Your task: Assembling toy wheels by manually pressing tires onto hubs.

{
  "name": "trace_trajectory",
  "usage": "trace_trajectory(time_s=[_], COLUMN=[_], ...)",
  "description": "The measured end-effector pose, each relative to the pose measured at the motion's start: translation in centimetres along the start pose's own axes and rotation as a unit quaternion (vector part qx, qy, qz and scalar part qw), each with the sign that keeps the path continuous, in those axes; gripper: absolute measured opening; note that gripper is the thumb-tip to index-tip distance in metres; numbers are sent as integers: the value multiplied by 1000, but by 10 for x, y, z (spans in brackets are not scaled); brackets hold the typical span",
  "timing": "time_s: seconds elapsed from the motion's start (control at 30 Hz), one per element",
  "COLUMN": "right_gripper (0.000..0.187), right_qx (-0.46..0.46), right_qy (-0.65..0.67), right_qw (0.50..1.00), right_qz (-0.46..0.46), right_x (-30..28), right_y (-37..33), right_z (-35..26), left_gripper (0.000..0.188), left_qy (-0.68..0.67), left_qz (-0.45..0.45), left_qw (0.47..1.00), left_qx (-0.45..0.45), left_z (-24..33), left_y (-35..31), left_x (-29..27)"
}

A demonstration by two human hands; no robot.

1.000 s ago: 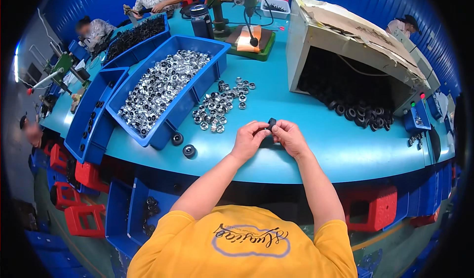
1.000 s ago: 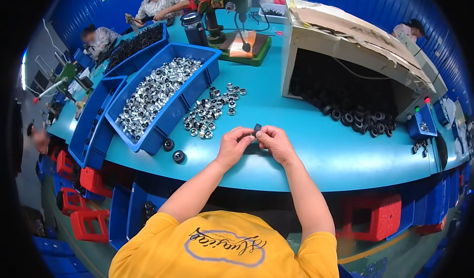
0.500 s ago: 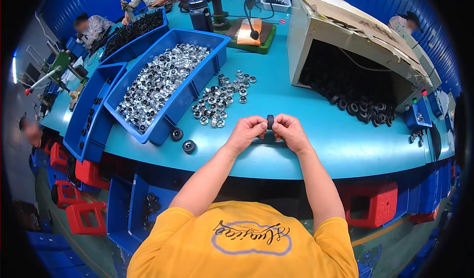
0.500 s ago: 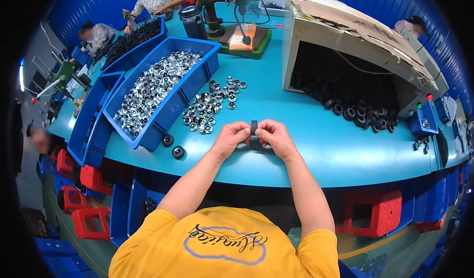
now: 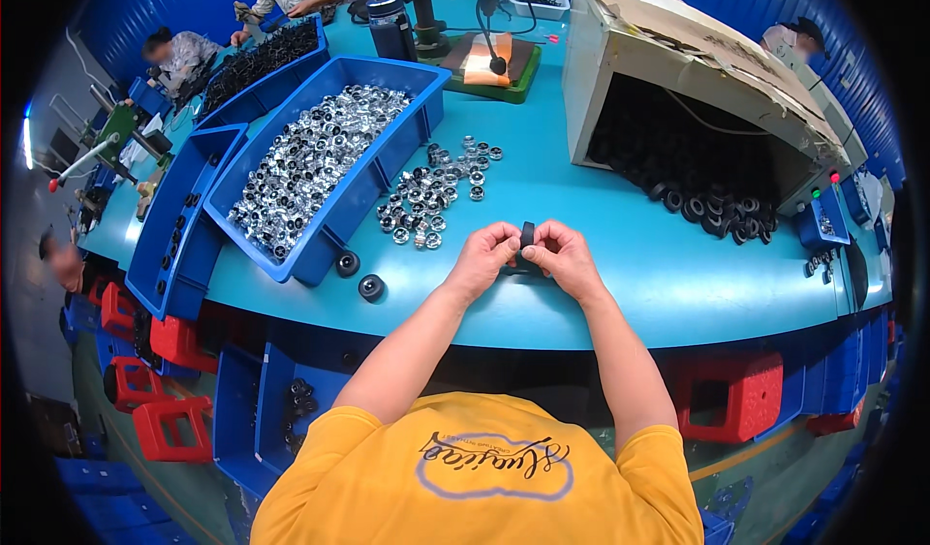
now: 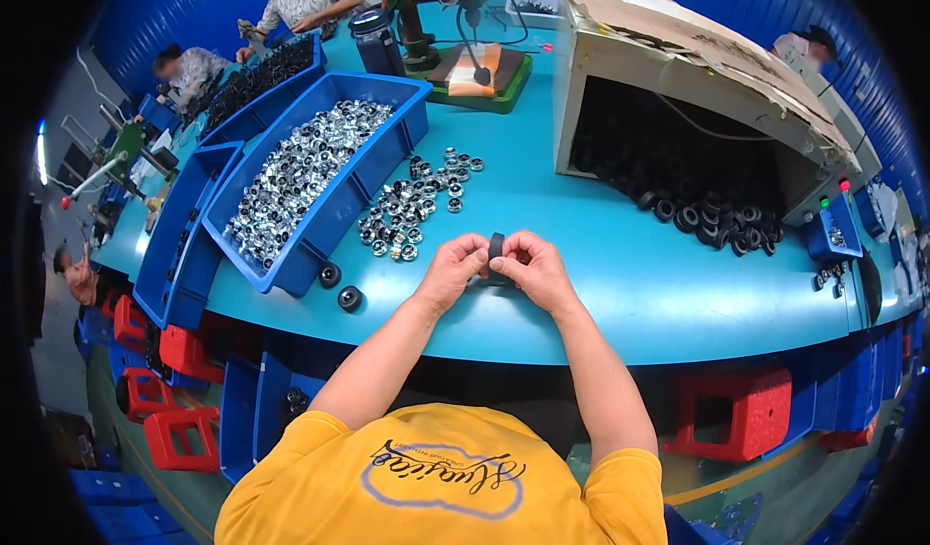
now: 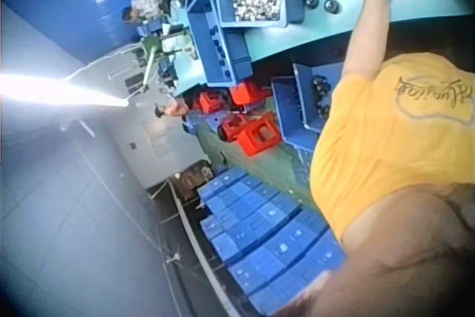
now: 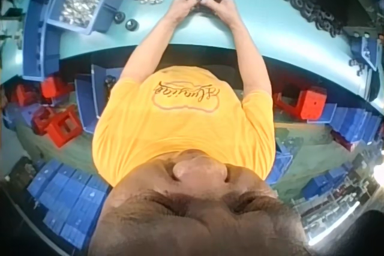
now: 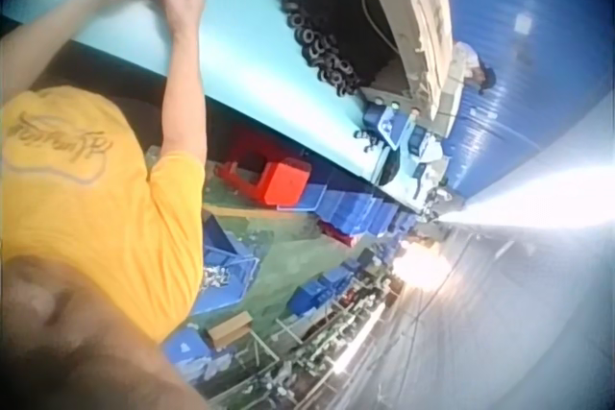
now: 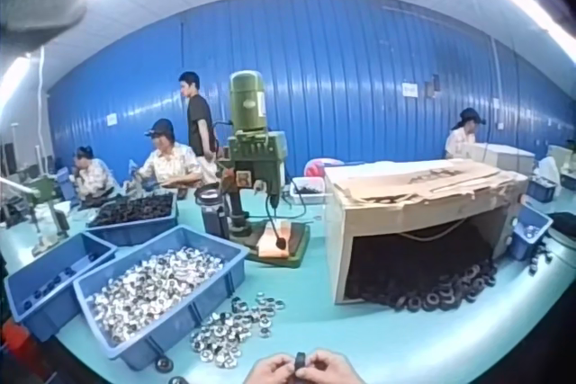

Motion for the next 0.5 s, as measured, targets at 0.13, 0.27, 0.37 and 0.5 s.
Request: trace_trajectory(time_s=[0.13,0.27,0.37,0.5], right_gripper=[18,17,17,18], right_qx=[-4,-73,-117,-33], right_qy=[10,-37,-71,-42], right_qw=[1000,997,991,999], right_qz=[-2,12,7,9], right_x=[3,5,2,2], right_y=[-1,-3,-2,-3], right_z=[-6,-9,-4,-3], left_gripper=[15,15,17,19], left_qy=[-23,-34,-26,-6], left_qz=[2,6,10,18], left_qw=[1000,999,1000,1000], left_qx=[-2,0,0,1], left_z=[2,0,2,1], left_y=[0,1,0,-2], left_x=[-1,-3,0,0])
Point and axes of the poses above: each hand's wrist, its own y-axis towards the middle knuckle, its own x-axis out of the palm, z = x × y, the point moved 5 cm from there along y, towards the middle knuckle, and after that the axes turned 12 degrees about y, right-handed, at the moved point
